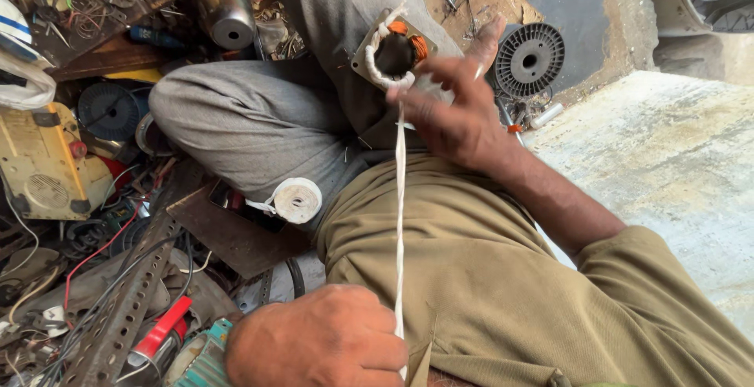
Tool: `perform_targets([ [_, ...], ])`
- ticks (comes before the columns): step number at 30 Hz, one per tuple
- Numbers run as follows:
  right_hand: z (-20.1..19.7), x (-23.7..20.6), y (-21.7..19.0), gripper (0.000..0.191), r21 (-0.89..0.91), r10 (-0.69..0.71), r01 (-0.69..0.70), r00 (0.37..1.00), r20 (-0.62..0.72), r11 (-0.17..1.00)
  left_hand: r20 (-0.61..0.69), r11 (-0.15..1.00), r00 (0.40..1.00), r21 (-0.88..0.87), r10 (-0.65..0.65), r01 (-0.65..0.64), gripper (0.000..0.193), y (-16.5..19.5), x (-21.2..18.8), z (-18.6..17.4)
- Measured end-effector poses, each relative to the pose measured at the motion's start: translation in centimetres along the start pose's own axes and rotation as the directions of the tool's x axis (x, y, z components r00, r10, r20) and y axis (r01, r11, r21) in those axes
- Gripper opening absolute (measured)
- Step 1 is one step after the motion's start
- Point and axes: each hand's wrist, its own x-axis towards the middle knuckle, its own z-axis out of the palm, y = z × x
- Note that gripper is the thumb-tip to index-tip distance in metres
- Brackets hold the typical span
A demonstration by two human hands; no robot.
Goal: The person sits cross-legged and wraps a white insulating strip around a small copper-wound electrical component held in their lap. They repeatedly fold and press the strip to cover the exposed copper windings, using both hands to manipulate the material and the component.
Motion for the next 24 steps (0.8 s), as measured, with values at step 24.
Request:
perform_targets([
  [24, -1.0, -1.4, 2.0, 0.032, -0.031, -0.234, 0.257, 0.918, 0.32, 0.966, -0.766, 0.736, 0.64, 0.405, -0.049, 0.542, 0.044, -19.5, 3.4, -1.6],
])
